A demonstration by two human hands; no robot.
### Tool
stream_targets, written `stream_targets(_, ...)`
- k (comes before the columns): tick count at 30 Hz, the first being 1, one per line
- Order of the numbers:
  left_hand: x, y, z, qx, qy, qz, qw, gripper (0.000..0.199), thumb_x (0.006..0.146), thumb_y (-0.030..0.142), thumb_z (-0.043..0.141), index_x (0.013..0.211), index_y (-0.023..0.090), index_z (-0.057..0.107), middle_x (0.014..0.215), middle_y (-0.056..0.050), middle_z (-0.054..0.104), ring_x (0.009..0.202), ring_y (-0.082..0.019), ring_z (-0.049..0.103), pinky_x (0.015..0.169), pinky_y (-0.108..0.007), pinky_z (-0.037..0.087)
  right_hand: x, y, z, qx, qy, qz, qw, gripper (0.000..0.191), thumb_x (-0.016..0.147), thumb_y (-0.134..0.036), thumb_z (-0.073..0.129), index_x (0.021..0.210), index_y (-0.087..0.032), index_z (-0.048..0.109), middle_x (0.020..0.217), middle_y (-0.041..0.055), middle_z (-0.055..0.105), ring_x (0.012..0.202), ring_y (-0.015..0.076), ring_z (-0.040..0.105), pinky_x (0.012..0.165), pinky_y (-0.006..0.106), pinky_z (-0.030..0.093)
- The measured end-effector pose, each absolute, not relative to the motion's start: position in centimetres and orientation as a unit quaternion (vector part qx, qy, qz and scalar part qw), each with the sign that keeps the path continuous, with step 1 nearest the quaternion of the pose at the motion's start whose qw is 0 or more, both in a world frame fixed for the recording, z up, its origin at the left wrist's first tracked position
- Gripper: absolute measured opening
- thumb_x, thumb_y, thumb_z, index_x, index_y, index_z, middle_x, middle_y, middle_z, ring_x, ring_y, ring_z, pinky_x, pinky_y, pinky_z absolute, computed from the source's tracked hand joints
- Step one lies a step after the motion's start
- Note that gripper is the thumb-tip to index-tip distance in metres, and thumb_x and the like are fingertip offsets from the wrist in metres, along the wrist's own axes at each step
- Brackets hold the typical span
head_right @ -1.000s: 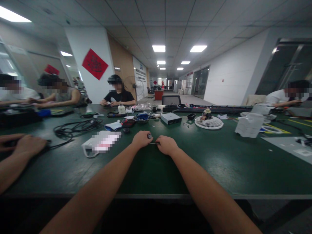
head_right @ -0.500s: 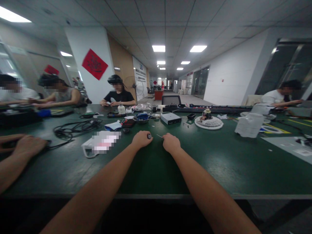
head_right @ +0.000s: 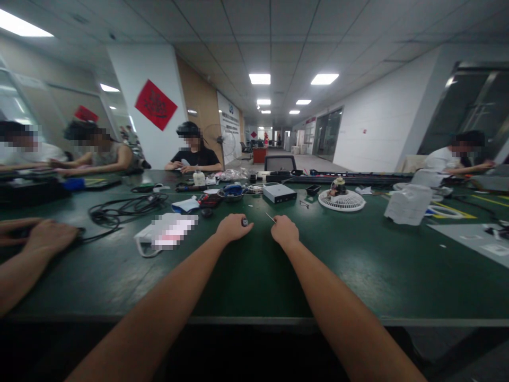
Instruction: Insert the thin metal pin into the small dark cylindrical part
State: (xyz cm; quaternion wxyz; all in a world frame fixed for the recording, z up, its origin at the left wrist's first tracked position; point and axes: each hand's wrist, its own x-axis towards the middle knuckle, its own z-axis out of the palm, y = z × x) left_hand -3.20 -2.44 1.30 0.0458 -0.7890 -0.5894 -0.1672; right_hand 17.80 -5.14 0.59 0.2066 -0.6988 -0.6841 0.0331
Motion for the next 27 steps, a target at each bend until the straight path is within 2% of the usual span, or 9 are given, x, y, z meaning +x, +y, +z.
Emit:
stream_targets(4, -3.1, -2.6, 1.3, -0.79, -0.588, -0.168, 0.044, 0.049, 0.09, 0.061, 0.044, 0.097, 0.021, 0.072, 0.1, -0.011, 0.074, 0.094, -0.027, 0.07, 0.082, -0.035, 0.055, 17.9, -5.0, 0.4, -0.69, -0.69, 0.032, 0.217, 0.037, 0.093, -0.021, 0.047, 0.121, -0.024, 0.069, 0.121, 0.0129, 0.068, 0.103, 0.0286, 0.068, 0.086, 0.038, 0.051)
stream_targets(7, -3.1, -2.6, 1.2, -0.79, -0.59, -0.163, 0.044, 0.042, 0.086, 0.056, 0.053, 0.099, 0.021, 0.071, 0.1, -0.011, 0.074, 0.094, -0.027, 0.07, 0.081, -0.034, 0.054, 17.8, -5.2, 0.5, -0.666, -0.71, 0.028, 0.227, 0.036, 0.093, -0.025, 0.049, 0.123, -0.022, 0.069, 0.123, 0.0127, 0.067, 0.106, 0.0274, 0.067, 0.089, 0.036, 0.05)
stream_targets(12, -3.1, -2.6, 1.0, -0.788, -0.593, -0.158, 0.049, 0.033, 0.084, 0.046, 0.056, 0.102, 0.022, 0.07, 0.102, -0.01, 0.074, 0.095, -0.027, 0.07, 0.082, -0.034, 0.054, 17.0, -6.2, 1.3, -0.584, -0.778, 0.025, 0.231, 0.032, 0.095, -0.027, 0.051, 0.12, -0.029, 0.071, 0.123, 0.0036, 0.068, 0.107, 0.0195, 0.065, 0.096, 0.029, 0.047)
stream_targets(15, -3.1, -2.6, 1.0, -0.788, -0.593, -0.159, 0.052, 0.033, 0.084, 0.047, 0.055, 0.101, 0.022, 0.07, 0.103, -0.01, 0.074, 0.095, -0.028, 0.07, 0.082, -0.035, 0.055, 16.4, -6.7, 1.6, -0.556, -0.799, 0.019, 0.226, 0.032, 0.095, -0.025, 0.05, 0.118, -0.028, 0.073, 0.121, 0.0031, 0.07, 0.11, 0.0189, 0.064, 0.098, 0.028, 0.045)
stream_targets(22, -3.2, -2.5, 1.1, -0.784, -0.597, -0.161, 0.053, 0.03, 0.083, 0.045, 0.058, 0.1, 0.024, 0.071, 0.102, -0.009, 0.074, 0.095, -0.026, 0.07, 0.082, -0.034, 0.055, 16.4, -6.8, 1.4, -0.563, -0.806, 0.02, 0.182, 0.028, 0.091, -0.035, 0.059, 0.111, -0.026, 0.076, 0.097, 0.0044, 0.076, 0.09, 0.0217, 0.069, 0.081, 0.03, 0.05)
stream_targets(27, -3.3, -2.4, 1.1, -0.781, -0.6, -0.164, 0.053, 0.031, 0.083, 0.046, 0.057, 0.099, 0.023, 0.071, 0.102, -0.009, 0.074, 0.095, -0.027, 0.07, 0.081, -0.035, 0.055, 16.6, -7.1, 2.0, -0.554, -0.809, -0.002, 0.198, 0.033, 0.098, -0.036, 0.049, 0.119, -0.025, 0.072, 0.112, 0.0064, 0.073, 0.098, 0.0211, 0.066, 0.087, 0.03, 0.047)
